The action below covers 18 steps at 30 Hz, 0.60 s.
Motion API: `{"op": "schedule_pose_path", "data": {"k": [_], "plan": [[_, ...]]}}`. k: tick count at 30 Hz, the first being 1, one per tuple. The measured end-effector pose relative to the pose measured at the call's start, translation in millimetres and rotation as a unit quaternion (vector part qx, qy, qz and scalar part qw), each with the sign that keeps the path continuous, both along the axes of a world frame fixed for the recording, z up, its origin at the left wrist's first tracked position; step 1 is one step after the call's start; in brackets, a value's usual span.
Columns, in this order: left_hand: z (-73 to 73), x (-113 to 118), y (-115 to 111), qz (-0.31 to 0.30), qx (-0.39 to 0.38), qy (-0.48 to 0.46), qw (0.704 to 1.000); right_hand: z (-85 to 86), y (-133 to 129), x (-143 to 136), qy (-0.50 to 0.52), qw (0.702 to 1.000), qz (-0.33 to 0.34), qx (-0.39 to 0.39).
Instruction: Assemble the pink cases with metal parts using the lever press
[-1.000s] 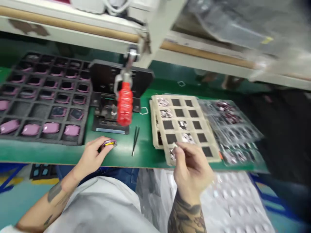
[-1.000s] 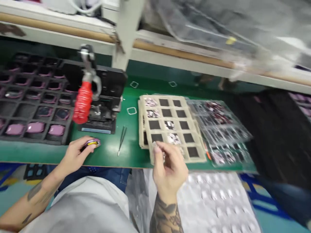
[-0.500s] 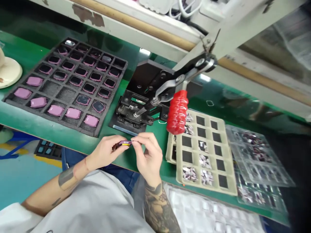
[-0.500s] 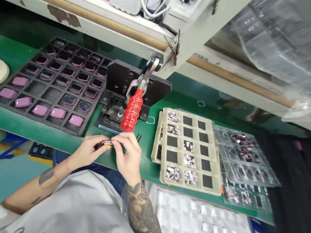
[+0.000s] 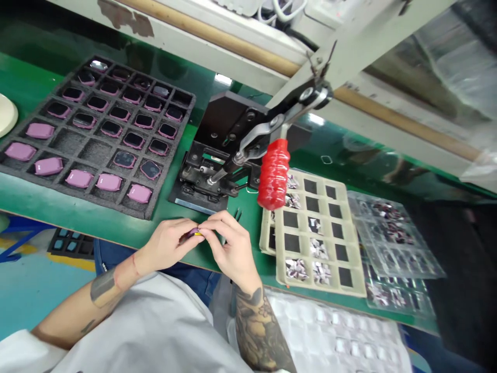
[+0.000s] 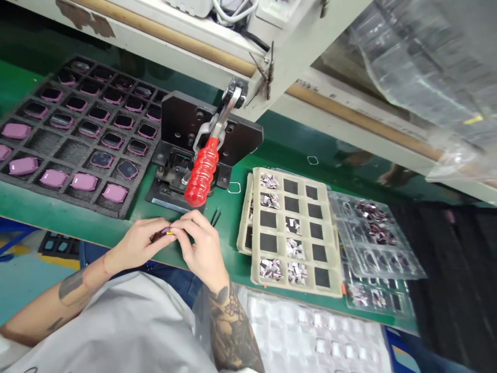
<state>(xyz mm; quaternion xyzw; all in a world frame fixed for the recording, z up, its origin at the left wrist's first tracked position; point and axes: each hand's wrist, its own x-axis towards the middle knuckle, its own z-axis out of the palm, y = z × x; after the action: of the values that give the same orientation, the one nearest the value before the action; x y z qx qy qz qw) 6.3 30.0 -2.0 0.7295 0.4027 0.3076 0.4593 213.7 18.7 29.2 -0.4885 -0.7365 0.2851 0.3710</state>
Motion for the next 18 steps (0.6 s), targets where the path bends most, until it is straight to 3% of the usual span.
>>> {"op": "schedule_pose_path", "data": {"k": [5, 13, 18], "plan": [[-1.6, -6.6, 3.0, 0.013, -0.080, -0.057, 0.995, -17.3, -11.8, -5.4, -0.011, 0.998, 0.038, 0.046], [-1.2, -12.1, 4.9, 0.004, -0.058, -0.052, 0.997, -23.2, -13.4, -7.1, -0.159, 0.970, 0.047, 0.179], [-11.7, -16.3, 0.9, 0.041, -0.064, -0.054, 0.996, -20.3, -24.6, -15.3, -0.143, 0.972, -0.024, 0.184]]}}
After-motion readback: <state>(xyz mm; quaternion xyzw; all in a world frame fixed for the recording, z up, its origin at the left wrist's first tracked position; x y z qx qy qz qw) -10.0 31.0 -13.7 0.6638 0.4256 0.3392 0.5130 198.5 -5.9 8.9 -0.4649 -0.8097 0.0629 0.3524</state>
